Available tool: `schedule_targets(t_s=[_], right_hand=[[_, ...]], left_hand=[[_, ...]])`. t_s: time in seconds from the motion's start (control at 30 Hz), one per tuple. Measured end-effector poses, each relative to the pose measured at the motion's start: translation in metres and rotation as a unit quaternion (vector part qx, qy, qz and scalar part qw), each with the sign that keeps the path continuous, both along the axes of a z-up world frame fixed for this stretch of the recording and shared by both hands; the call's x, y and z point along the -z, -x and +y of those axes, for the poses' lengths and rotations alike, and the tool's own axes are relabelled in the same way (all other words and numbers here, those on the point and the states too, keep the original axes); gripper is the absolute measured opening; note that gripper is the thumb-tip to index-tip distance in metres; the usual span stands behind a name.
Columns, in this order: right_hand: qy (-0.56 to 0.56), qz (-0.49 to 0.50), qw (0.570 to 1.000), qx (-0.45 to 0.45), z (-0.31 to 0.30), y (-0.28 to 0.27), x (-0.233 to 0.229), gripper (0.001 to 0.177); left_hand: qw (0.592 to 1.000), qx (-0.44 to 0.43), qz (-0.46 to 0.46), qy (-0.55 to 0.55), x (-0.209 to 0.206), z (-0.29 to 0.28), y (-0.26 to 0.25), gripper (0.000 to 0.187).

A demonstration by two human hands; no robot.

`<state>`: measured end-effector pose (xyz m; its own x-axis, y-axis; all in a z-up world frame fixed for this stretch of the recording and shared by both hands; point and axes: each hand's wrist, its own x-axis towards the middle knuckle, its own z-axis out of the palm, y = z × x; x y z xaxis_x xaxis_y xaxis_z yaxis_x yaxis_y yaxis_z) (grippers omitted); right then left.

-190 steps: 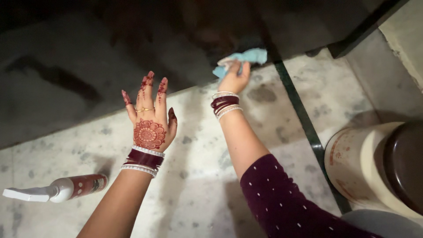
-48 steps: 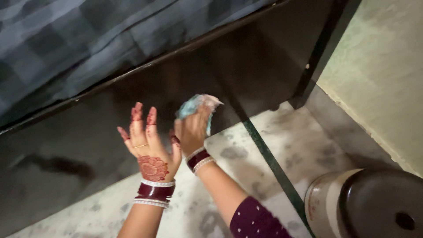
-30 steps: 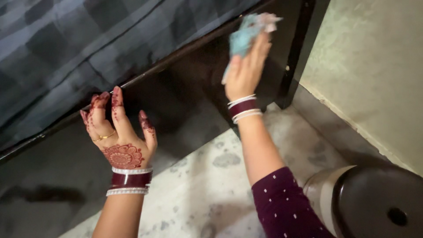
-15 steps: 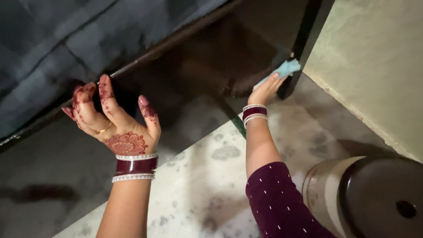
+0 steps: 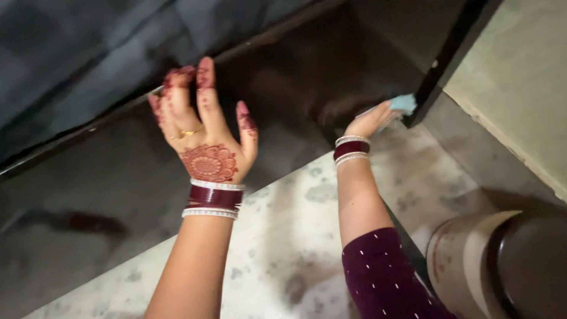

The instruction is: The person sits on the floor and cleans the lower side of a dark wooden bed frame. They spray a cleaning solution from a bottle onto the surface and wipe it with a light blue cloth, moving along the length of the frame.

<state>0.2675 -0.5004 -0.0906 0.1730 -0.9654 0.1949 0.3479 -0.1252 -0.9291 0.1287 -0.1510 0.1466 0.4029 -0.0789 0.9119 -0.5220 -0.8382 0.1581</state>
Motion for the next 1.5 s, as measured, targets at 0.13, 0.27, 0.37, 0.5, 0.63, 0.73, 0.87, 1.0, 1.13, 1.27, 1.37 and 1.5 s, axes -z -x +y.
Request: schedule_targets(t_s=[0.13, 0.27, 0.37, 0.5, 0.63, 0.73, 0.87, 1.0, 1.13, 1.27, 1.37, 1.5], right_hand=[[0.109, -0.019, 0.994, -0.017, 0.032, 0.018, -0.102, 0.083], [0.22, -0.047, 0.974, -0.032, 0.087, 0.031, -0.176, 0.077], [0.329, -0.028, 0.944, -0.029, 0.143, 0.044, -0.2, 0.068], [0.421, 0.013, 0.906, -0.047, 0.218, 0.068, -0.205, 0.062], [0.538, 0.052, 0.838, -0.068, 0.276, 0.092, -0.193, 0.062], [0.584, 0.059, 0.805, -0.081, 0.309, 0.103, -0.184, 0.062], [0.608, 0.052, 0.785, -0.1, 0.342, 0.108, -0.182, 0.061], [0.632, 0.072, 0.759, -0.138, 0.387, 0.118, -0.176, 0.065], [0.659, 0.084, 0.73, -0.16, 0.431, 0.124, -0.167, 0.067], [0.703, 0.093, 0.679, -0.189, 0.481, 0.13, -0.155, 0.068], [0.733, 0.09, 0.642, -0.205, 0.528, 0.138, -0.151, 0.068], [0.756, 0.086, 0.601, -0.247, 0.585, 0.148, -0.154, 0.066]], left_hand=[[0.999, 0.029, 0.029, -0.011, -0.015, 0.002, 0.013, 0.069], [0.995, 0.069, 0.067, -0.028, -0.032, 0.01, 0.028, 0.075], [0.99, 0.1, 0.094, -0.032, -0.035, 0.032, 0.046, 0.076], [0.989, 0.057, 0.136, -0.016, -0.006, 0.09, 0.086, 0.074], [0.984, -0.032, 0.178, -0.007, 0.041, 0.172, 0.108, 0.071], [0.977, -0.09, 0.19, 0.023, 0.074, 0.224, 0.114, 0.069], [0.972, -0.142, 0.167, 0.077, 0.098, 0.268, 0.115, 0.068], [0.971, -0.154, 0.153, 0.105, 0.103, 0.299, 0.118, 0.069], [0.965, -0.18, 0.148, 0.121, 0.104, 0.328, 0.127, 0.067], [0.955, -0.198, 0.148, 0.161, 0.103, 0.357, 0.137, 0.068], [0.951, -0.207, 0.135, 0.186, 0.1, 0.378, 0.145, 0.069], [0.942, -0.228, 0.12, 0.214, 0.101, 0.401, 0.155, 0.067]])
